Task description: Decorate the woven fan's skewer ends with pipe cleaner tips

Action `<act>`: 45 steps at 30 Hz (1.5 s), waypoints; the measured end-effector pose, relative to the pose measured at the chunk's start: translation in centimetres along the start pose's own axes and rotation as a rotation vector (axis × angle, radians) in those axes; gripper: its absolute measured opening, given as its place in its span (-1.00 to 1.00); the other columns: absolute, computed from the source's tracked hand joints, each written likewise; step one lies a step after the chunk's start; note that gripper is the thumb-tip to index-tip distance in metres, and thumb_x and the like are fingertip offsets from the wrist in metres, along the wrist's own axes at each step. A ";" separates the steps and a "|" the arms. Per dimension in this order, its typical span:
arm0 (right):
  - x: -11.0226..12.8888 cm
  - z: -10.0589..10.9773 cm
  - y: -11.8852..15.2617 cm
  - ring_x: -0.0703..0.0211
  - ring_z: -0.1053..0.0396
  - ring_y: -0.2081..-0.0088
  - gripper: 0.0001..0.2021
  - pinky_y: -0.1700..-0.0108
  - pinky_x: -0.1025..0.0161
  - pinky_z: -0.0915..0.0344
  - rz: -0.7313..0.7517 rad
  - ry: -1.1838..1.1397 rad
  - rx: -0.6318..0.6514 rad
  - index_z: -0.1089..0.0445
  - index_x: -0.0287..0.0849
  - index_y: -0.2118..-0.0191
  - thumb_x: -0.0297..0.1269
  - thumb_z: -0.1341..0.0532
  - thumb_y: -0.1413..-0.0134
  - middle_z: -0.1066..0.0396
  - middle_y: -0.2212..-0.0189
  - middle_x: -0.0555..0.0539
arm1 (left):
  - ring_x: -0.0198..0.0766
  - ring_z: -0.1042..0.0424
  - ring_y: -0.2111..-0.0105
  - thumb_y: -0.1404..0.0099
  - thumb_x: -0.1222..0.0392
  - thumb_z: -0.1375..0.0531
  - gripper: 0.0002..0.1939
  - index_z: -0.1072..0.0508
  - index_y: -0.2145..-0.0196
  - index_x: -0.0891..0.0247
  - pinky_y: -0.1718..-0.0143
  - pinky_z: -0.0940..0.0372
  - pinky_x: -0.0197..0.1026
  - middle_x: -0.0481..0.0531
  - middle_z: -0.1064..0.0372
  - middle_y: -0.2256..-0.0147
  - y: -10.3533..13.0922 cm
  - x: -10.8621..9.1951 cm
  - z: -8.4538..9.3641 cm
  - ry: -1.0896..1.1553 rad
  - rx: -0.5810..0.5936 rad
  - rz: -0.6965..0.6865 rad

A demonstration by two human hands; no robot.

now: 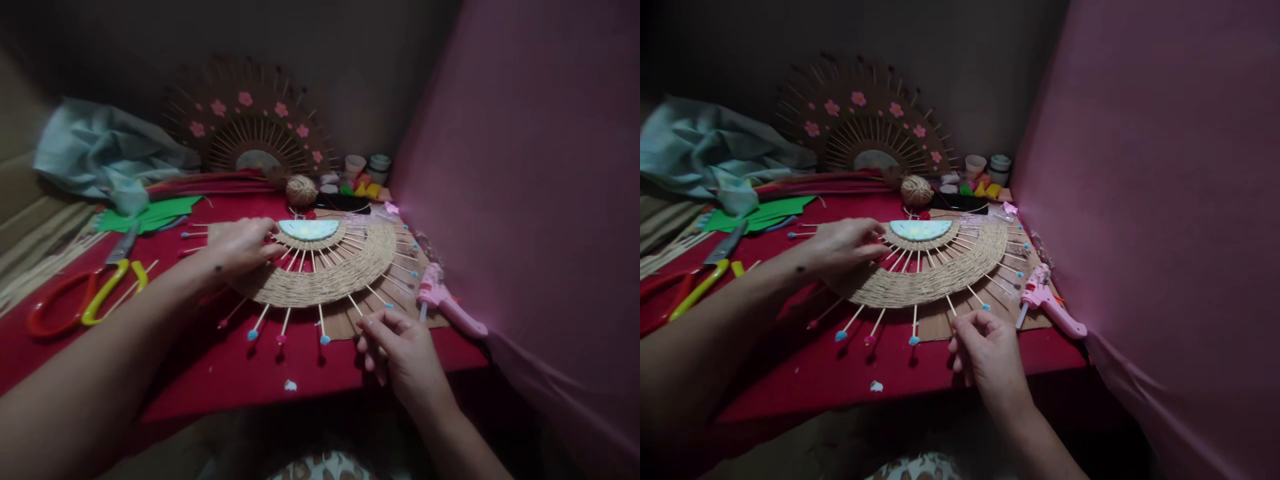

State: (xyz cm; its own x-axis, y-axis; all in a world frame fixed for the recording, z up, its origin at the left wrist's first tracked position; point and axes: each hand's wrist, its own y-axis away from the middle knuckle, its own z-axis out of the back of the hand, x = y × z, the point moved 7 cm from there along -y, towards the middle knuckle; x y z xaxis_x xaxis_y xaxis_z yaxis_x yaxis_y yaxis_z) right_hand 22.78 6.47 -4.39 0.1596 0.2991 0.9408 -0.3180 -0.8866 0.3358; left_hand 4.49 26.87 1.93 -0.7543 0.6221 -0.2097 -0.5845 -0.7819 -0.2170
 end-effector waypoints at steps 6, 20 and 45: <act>-0.7 -0.4 -0.2 0.41 -0.18 0.74 -0.58 0.80 0.53 0.04 -0.003 0.009 0.037 -0.30 -0.23 0.53 0.06 -0.35 0.22 -0.33 0.68 0.04 | -0.06 -0.40 0.23 -0.18 0.06 -0.10 -0.58 -0.30 0.04 0.31 0.27 -0.24 -0.13 0.20 -0.44 0.20 0.4 -1.3 -1.5 0.016 0.148 0.050; -0.6 -4.6 0.8 0.42 -0.19 0.73 -0.58 0.77 0.50 0.03 -0.073 0.025 0.226 -0.26 -0.21 0.46 0.09 -0.29 0.15 -0.34 0.65 0.06 | 0.02 -0.31 0.16 -0.12 0.09 -0.06 -0.54 -0.29 0.05 0.37 0.11 -0.20 -0.02 0.25 -0.35 0.18 1.5 1.0 1.5 -0.149 -0.022 0.031; 11.0 -0.4 -3.7 0.38 -0.26 0.66 -0.79 0.71 0.43 -0.14 0.632 -0.002 -0.097 -0.42 -0.26 0.30 -0.20 -0.24 -0.03 -0.38 0.60 0.02 | 0.05 -0.35 0.08 -0.06 -0.06 -0.16 -0.49 -0.40 0.08 0.28 0.07 -0.23 -0.03 0.25 -0.40 0.11 0.5 9.0 1.0 -0.191 0.046 -0.022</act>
State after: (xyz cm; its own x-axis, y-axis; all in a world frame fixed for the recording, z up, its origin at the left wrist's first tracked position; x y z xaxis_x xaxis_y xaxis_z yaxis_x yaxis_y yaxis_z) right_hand 25.33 13.17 4.72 -0.0849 -0.2717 0.9586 -0.4348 -0.8556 -0.2810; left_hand -2.90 31.98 0.91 -0.7815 0.6236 -0.0197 -0.6114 -0.7718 -0.1749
